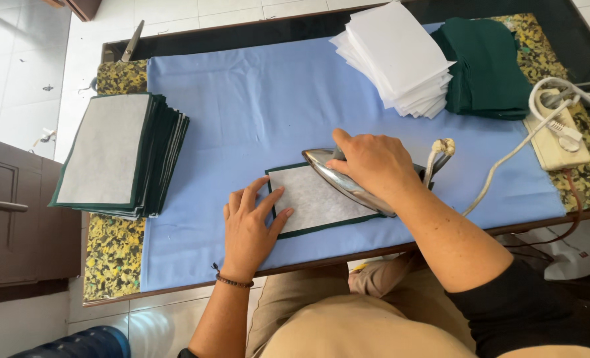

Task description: The person irons a stack of dark green folded garments on a blue-covered ironing board. They repeatedly place a white sheet over each garment, press it with an iron, remove the sheet, and move the finished item to a growing stack on the left.

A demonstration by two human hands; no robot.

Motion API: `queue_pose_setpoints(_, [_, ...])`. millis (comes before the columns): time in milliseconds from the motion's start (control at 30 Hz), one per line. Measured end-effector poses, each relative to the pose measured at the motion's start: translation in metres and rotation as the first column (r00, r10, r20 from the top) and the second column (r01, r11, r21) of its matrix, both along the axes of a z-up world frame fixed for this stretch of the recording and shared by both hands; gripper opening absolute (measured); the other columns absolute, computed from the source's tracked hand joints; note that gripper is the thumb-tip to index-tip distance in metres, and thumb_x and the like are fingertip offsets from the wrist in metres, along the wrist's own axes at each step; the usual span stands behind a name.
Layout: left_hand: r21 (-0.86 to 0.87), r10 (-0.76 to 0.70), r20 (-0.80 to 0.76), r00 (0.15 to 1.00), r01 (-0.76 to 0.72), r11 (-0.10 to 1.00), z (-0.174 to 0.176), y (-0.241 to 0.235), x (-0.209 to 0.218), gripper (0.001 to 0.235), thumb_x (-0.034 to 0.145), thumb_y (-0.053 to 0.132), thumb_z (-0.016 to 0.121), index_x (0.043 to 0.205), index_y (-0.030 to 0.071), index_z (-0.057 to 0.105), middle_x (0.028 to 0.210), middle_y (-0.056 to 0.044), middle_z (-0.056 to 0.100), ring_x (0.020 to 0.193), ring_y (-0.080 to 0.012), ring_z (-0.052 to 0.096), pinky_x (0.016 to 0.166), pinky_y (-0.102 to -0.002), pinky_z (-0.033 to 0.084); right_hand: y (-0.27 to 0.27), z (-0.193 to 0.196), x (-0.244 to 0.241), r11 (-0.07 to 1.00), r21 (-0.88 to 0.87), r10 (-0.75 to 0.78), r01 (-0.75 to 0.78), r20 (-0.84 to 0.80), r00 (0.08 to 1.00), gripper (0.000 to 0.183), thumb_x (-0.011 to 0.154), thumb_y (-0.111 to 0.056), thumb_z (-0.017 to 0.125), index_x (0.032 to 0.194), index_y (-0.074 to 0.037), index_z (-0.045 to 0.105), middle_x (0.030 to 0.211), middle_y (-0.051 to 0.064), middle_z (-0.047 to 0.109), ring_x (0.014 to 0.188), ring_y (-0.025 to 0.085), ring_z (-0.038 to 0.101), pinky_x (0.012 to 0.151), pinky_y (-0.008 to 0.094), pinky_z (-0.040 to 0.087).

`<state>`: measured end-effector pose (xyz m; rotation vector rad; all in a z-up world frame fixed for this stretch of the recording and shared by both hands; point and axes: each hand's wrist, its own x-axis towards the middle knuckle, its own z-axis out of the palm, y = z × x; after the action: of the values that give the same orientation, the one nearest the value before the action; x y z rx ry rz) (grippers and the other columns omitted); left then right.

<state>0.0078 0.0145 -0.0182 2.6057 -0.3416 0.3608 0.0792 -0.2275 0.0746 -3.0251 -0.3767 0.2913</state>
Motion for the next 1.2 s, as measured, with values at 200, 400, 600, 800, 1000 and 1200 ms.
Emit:
queue_pose_setpoints(200, [0.029, 0.031, 0.000, 1.000, -0.031, 0.999, -0.010, 0.001, 0.002, 0.038, 0.092, 0.050, 0.072, 0.123, 0.028, 0.073, 0.133, 0.006, 0.059, 0.110, -0.0194, 0.051, 0.083, -0.034, 0.038, -0.004, -0.012, -0.004, 0.996, -0.040, 0.086, -0.080, 0.193, 0.977, 0.033, 0.097, -0.044, 0.064, 0.108, -0.014, 0.053, 0.073, 0.015, 0.068, 0.074, 0.036, 0.075, 0.070, 0.054, 0.061])
queue_pose_setpoints(400, [0.025, 0.048, 0.020, 0.999, -0.049, 0.998, -0.013, 0.002, 0.001, 0.038, 0.090, 0.052, 0.073, 0.121, 0.030, 0.073, 0.132, 0.008, 0.060, 0.110, -0.0192, 0.052, 0.083, -0.034, 0.040, -0.008, -0.001, -0.001, 0.999, -0.039, 0.014, -0.009, 0.145, 0.989, 0.038, 0.096, -0.048, 0.064, 0.111, -0.014, 0.054, 0.080, 0.017, 0.071, 0.083, 0.040, 0.075, 0.075, 0.057, 0.060])
queue_pose_setpoints(600, [0.002, 0.028, 0.034, 0.999, -0.028, 1.000, -0.008, 0.001, 0.000, 0.035, 0.091, 0.049, 0.074, 0.120, 0.028, 0.074, 0.130, 0.007, 0.061, 0.109, -0.0192, 0.053, 0.084, -0.034, 0.041, -0.028, 0.002, 0.006, 0.986, -0.050, -0.152, 0.159, 0.111, 0.982, 0.038, 0.098, -0.047, 0.063, 0.109, -0.013, 0.053, 0.088, 0.020, 0.073, 0.088, 0.043, 0.074, 0.078, 0.059, 0.058])
queue_pose_setpoints(800, [-0.033, 0.009, 0.102, 0.995, -0.006, 0.999, -0.013, 0.009, 0.003, 0.035, 0.089, 0.046, 0.077, 0.116, 0.024, 0.075, 0.125, 0.003, 0.064, 0.107, -0.0217, 0.056, 0.082, -0.036, 0.044, -0.027, 0.014, 0.004, 0.980, 0.034, -0.197, 0.196, 0.016, 0.980, 0.036, 0.100, -0.046, 0.061, 0.107, -0.011, 0.056, 0.094, 0.022, 0.074, 0.098, 0.045, 0.072, 0.081, 0.058, 0.056])
queue_pose_setpoints(1000, [-0.109, 0.040, 0.083, 0.996, -0.031, 0.994, -0.023, 0.010, 0.007, 0.043, 0.080, 0.048, 0.082, 0.115, 0.027, 0.074, 0.124, 0.007, 0.065, 0.108, -0.0193, 0.058, 0.083, -0.036, 0.046, 0.026, 0.024, -0.015, 0.992, 0.040, -0.114, 0.119, -0.115, 0.987, 0.040, 0.095, -0.054, 0.058, 0.111, -0.017, 0.058, 0.101, 0.025, 0.074, 0.105, 0.049, 0.069, 0.089, 0.061, 0.054])
queue_pose_setpoints(1200, [-0.267, 0.058, 0.072, 0.996, -0.037, 0.963, -0.005, 0.010, 0.003, 0.078, 0.070, 0.029, 0.092, 0.138, 0.016, 0.057, 0.132, -0.007, 0.058, 0.109, -0.0288, 0.059, 0.091, -0.041, 0.049, 0.074, 0.006, -0.002, 0.992, 0.080, 0.103, -0.101, -0.030, 0.994, 0.035, 0.096, -0.047, 0.059, 0.109, -0.015, 0.056, 0.090, 0.021, 0.074, 0.094, 0.045, 0.072, 0.082, 0.060, 0.057])
